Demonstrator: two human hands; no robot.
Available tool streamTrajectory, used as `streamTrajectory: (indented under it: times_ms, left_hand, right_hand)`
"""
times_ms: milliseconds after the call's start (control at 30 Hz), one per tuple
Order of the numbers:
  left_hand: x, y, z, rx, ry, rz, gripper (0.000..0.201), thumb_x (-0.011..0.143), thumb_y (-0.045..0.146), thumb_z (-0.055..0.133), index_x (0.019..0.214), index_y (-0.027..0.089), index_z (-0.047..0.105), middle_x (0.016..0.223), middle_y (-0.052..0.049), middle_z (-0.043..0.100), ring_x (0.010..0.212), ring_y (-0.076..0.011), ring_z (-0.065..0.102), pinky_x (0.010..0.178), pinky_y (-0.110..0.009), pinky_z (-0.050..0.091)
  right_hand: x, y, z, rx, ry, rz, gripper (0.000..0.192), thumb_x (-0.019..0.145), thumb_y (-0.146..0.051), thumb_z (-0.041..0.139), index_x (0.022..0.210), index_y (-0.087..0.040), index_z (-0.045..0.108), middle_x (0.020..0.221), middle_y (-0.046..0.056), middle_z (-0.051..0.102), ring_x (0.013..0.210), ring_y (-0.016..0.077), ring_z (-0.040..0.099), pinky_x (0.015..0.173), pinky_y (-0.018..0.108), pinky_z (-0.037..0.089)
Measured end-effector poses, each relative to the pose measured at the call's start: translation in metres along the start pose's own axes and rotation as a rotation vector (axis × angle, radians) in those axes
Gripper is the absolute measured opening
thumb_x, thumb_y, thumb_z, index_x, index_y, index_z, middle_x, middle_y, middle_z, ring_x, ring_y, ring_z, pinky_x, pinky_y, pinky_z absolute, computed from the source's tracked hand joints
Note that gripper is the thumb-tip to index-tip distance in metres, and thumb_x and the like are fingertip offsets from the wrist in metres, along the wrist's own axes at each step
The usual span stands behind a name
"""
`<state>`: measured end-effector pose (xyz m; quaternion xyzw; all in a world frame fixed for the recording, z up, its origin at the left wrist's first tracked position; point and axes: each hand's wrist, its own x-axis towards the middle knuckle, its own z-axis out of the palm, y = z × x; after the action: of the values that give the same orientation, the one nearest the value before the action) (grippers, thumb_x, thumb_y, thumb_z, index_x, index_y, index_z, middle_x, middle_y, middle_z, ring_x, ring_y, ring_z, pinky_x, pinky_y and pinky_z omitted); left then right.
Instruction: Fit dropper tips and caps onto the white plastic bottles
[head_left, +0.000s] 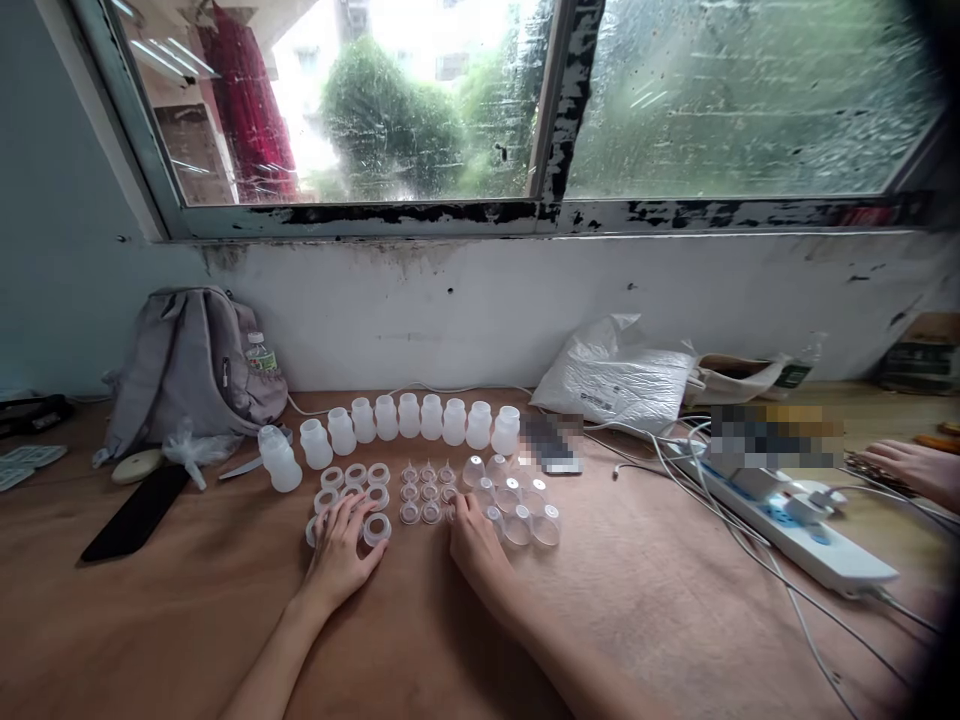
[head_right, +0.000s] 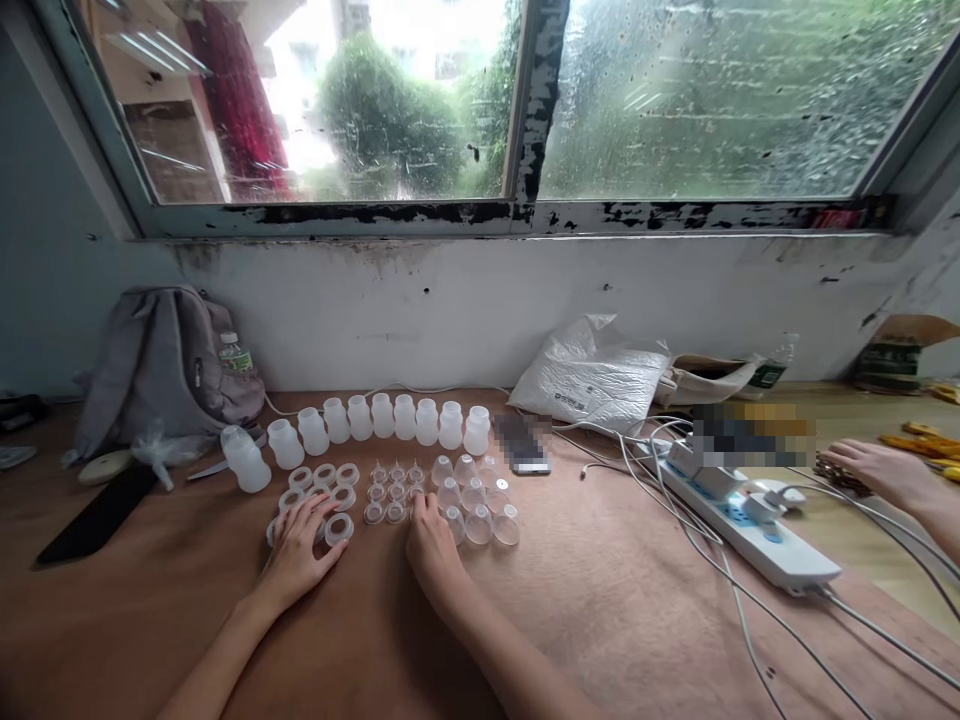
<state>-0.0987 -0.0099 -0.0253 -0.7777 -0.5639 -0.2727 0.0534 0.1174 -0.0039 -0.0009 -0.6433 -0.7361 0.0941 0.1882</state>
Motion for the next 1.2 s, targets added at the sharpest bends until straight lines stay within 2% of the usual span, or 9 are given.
streamTrajectory:
  times_ms: [367,567,700,767,833,933,1033,1100,1200]
  left_hand:
    - [-0.001,-0.009,0.002,0.038,0.053,-0.014,0.033,0.072,0.030,0.054,0.105,0.027,0.055,0.116,-0.007,0.053,0.110,-0.0255,0.044,0.091,-0.042,0.029]
    - [0.000,-0.003,-0.005,0.016,0.110,-0.023,0.030,0.074,0.035,0.054,0.103,0.027,0.056,0.116,-0.007,0.052,0.108,-0.0265,0.045,0.092,-0.044,0.029]
    - [0.011,-0.018,-0.016,-0.034,0.455,-0.219,0.046,0.074,0.038,0.055,0.115,0.020,0.045,0.119,-0.013,0.046,0.110,-0.0275,0.043,0.093,-0.042,0.031]
    - [0.022,-0.038,-0.022,-0.064,0.635,-0.336,0.059,0.070,0.041,0.058,0.120,0.015,0.038,0.119,-0.016,0.044,0.113,-0.0288,0.040,0.093,-0.042,0.032]
    - [0.033,-0.062,-0.024,-0.091,0.740,-0.459,0.072,0.064,0.046,0.062,0.121,0.012,0.035,0.117,-0.017,0.044,0.111,-0.0304,0.040,0.093,-0.043,0.031]
    - [0.047,-0.098,-0.023,-0.250,0.710,-0.641,0.084,0.052,0.048,0.068,0.120,0.013,0.035,0.113,-0.015,0.047,0.105,-0.0292,0.046,0.089,-0.042,0.036]
    - [0.053,-0.116,-0.023,-0.402,0.607,-0.822,0.065,0.053,0.050,0.066,0.105,0.016,0.047,0.094,-0.008,0.056,0.089,-0.0271,0.054,0.080,-0.041,0.042]
    - [0.052,-0.114,-0.026,-0.403,0.628,-0.873,0.055,0.058,0.053,0.061,0.099,0.017,0.051,0.089,-0.007,0.057,0.085,-0.0270,0.055,0.077,-0.041,0.042]
    - [0.049,-0.087,-0.036,-0.411,0.695,-0.744,0.053,0.065,0.052,0.057,0.104,0.019,0.048,0.094,-0.006,0.056,0.086,-0.0245,0.055,0.077,-0.037,0.043]
  right_hand:
    - [0.007,0.005,0.006,0.053,-0.007,0.022,0.021,0.077,-0.003,0.037,0.092,-0.014,0.048,0.091,0.010,0.054,0.076,0.0180,0.054,0.062,0.025,0.036]
    - [0.005,0.007,0.010,0.121,0.074,-0.025,0.027,0.078,-0.007,0.040,0.103,-0.014,0.046,0.098,0.012,0.054,0.079,0.0205,0.057,0.062,0.027,0.041]
    - [0.003,0.007,0.010,0.197,0.189,-0.117,0.035,0.079,-0.010,0.041,0.114,-0.015,0.040,0.107,0.014,0.050,0.081,0.0215,0.058,0.061,0.029,0.045]
    - [0.002,0.005,0.008,0.256,0.246,-0.195,0.035,0.080,-0.012,0.041,0.115,-0.017,0.040,0.110,0.013,0.048,0.081,0.0209,0.058,0.061,0.029,0.047]
    - [0.000,0.003,0.006,0.343,0.276,-0.290,0.033,0.081,-0.014,0.040,0.113,-0.020,0.041,0.110,0.011,0.046,0.074,0.0174,0.057,0.061,0.029,0.048]
    - [-0.001,0.000,0.002,0.471,0.282,-0.391,0.027,0.084,-0.016,0.039,0.110,-0.021,0.043,0.110,0.009,0.044,0.061,0.0110,0.053,0.060,0.028,0.049]
    - [-0.002,0.000,0.000,0.533,0.302,-0.433,0.024,0.085,-0.017,0.037,0.108,-0.021,0.044,0.106,0.008,0.045,0.059,0.0098,0.052,0.058,0.026,0.049]
    - [-0.001,0.002,-0.002,0.565,0.336,-0.455,0.023,0.086,-0.018,0.037,0.107,-0.021,0.045,0.102,0.007,0.047,0.059,0.0099,0.052,0.056,0.025,0.048]
    - [0.000,0.005,-0.005,0.600,0.401,-0.468,0.022,0.087,-0.018,0.036,0.106,-0.022,0.046,0.096,0.006,0.049,0.062,0.0110,0.053,0.055,0.024,0.047]
